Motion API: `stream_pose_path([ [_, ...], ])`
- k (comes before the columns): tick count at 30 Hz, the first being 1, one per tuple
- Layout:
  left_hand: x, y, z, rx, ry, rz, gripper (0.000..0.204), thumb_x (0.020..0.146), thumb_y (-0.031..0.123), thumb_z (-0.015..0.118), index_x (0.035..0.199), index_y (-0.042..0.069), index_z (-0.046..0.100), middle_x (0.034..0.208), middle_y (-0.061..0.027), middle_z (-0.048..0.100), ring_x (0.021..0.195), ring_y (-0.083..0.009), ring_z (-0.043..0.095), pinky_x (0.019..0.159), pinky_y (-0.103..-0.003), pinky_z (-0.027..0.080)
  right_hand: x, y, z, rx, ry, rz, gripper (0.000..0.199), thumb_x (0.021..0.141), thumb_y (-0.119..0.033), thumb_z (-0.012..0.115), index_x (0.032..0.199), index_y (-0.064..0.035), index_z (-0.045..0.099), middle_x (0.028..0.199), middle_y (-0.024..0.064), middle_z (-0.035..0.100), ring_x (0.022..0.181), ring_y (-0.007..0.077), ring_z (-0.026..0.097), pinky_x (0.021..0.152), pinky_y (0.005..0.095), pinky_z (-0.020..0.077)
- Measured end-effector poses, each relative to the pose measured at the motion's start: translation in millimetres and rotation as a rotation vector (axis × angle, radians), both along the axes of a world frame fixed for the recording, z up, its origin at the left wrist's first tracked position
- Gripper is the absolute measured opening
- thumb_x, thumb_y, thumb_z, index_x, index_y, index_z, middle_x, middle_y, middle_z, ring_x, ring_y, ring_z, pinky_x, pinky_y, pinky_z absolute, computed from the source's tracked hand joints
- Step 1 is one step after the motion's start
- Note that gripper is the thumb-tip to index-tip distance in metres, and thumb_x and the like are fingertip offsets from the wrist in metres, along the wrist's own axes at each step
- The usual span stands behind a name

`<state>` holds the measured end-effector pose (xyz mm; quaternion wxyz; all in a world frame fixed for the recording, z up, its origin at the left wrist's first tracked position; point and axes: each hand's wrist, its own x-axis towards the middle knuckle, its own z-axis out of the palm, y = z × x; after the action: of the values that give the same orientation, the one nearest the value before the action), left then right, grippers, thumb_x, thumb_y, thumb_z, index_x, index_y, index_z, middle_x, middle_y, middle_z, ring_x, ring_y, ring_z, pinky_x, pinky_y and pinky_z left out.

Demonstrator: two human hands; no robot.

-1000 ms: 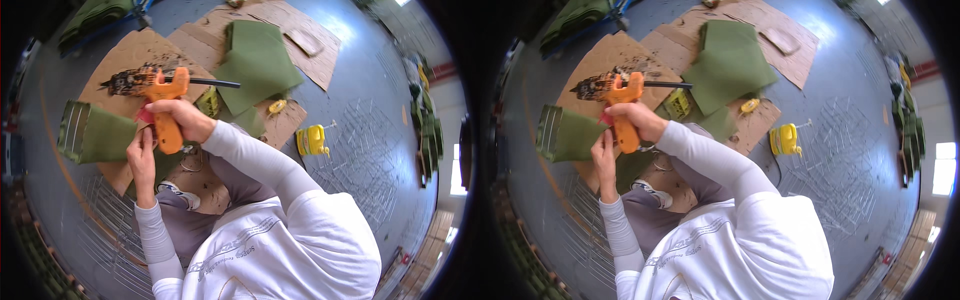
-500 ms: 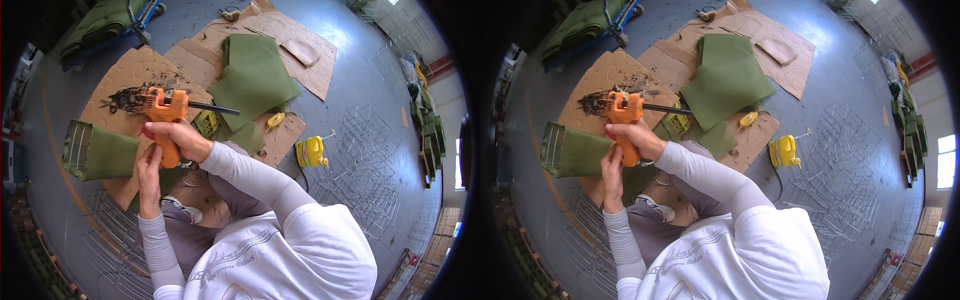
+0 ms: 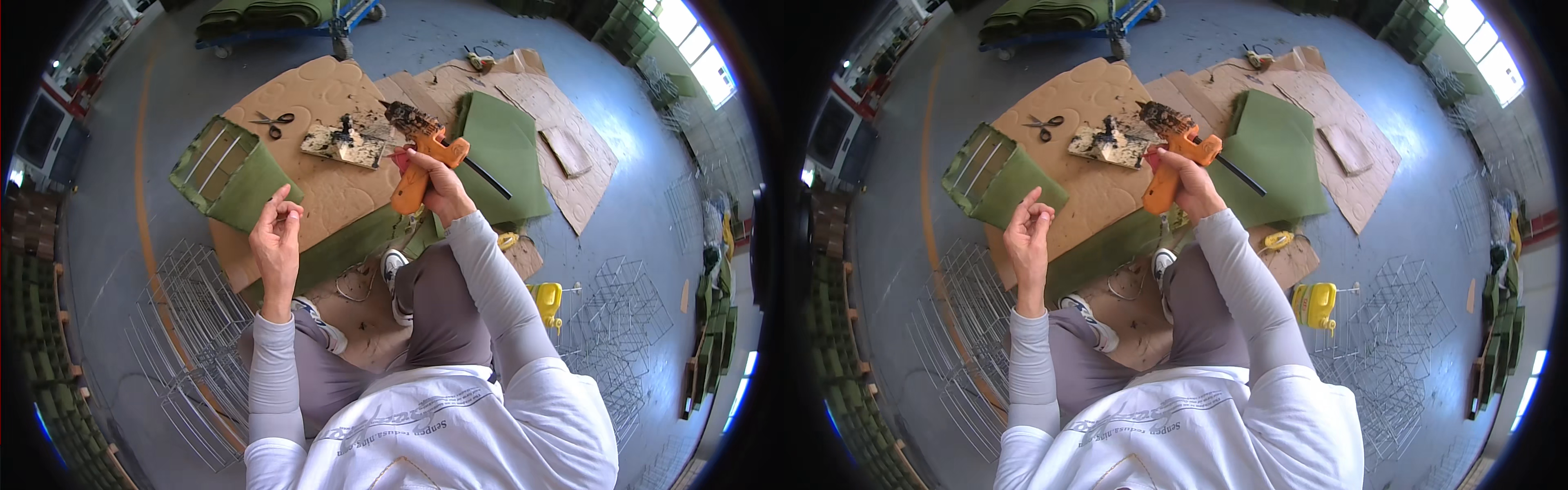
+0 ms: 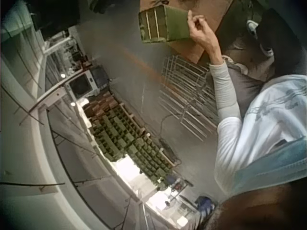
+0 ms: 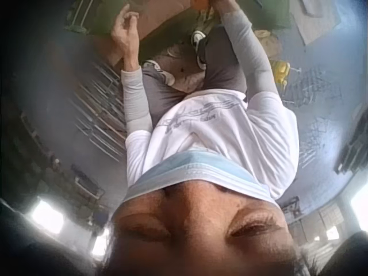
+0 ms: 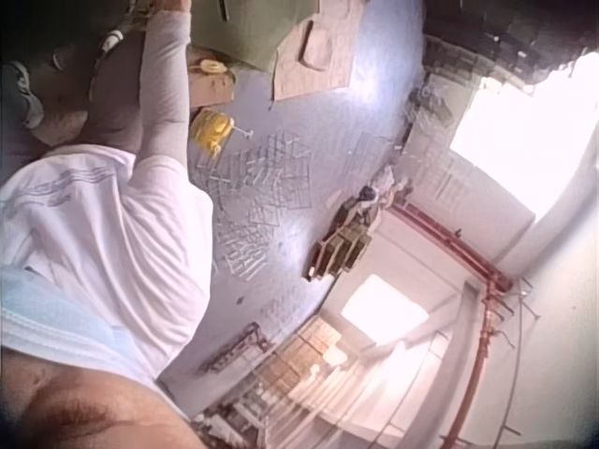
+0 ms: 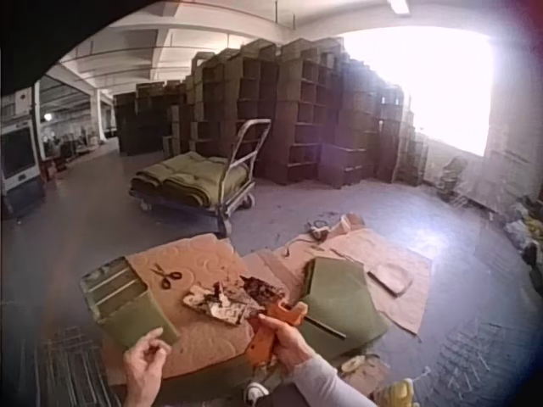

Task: The user is assembling a green fabric container by gluing fabric panels onto a metal wire frame using a hot glue gun.

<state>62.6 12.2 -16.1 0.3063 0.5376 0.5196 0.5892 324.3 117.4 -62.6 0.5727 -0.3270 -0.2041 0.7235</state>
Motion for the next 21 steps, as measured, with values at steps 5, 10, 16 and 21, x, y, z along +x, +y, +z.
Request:
stream_pose_path([
  [5, -15, -1, -2, 0.038, 0.009, 0.076, 0.033, 0.095, -0.003, 0.055, 0.127, 0.000, 0.060, 0.093, -0.0032, 0.064, 0.084, -0.0089, 0.060, 0.078, -0.023, 0.050, -24, 23, -21, -0.076, -0.036, 0.111, 0.029, 0.088, -0.006, 0.069, 0.114, 0.0031, 0.060, 0.112, 0.0141, 0.068, 0.102, 0.0238, 0.067, 0.093, 0.0333, 0.0545],
  [10, -22, -3, 5, 0.058, -0.039, 0.161, 0.032, 0.095, -0.002, 0.055, 0.127, 0.001, 0.060, 0.095, -0.0043, 0.065, 0.085, -0.0098, 0.060, 0.079, -0.024, 0.050, -29, 35, -33, -0.080, -0.014, 0.211, 0.035, 0.087, -0.006, 0.070, 0.119, 0.0026, 0.058, 0.115, 0.0153, 0.067, 0.101, 0.0249, 0.067, 0.091, 0.0346, 0.0550],
  [16, -28, -9, 10, 0.062, -0.045, 0.179, 0.030, 0.096, 0.000, 0.056, 0.126, 0.000, 0.061, 0.096, -0.0050, 0.066, 0.086, -0.0100, 0.061, 0.080, -0.024, 0.051, -31, 36, -38, -0.064, -0.053, 0.232, 0.040, 0.087, -0.009, 0.071, 0.122, -0.0004, 0.056, 0.114, 0.0139, 0.066, 0.101, 0.0243, 0.067, 0.089, 0.0357, 0.0548],
  [21, -32, -8, 13, 0.152, -0.072, 0.219, 0.028, 0.097, 0.002, 0.055, 0.125, 0.000, 0.061, 0.095, -0.0053, 0.066, 0.086, -0.0104, 0.062, 0.080, -0.024, 0.052, -18, 44, -45, 0.049, -0.206, 0.156, 0.034, 0.085, -0.006, 0.071, 0.116, -0.0002, 0.059, 0.110, 0.0106, 0.067, 0.100, 0.0216, 0.066, 0.088, 0.0327, 0.0536],
])
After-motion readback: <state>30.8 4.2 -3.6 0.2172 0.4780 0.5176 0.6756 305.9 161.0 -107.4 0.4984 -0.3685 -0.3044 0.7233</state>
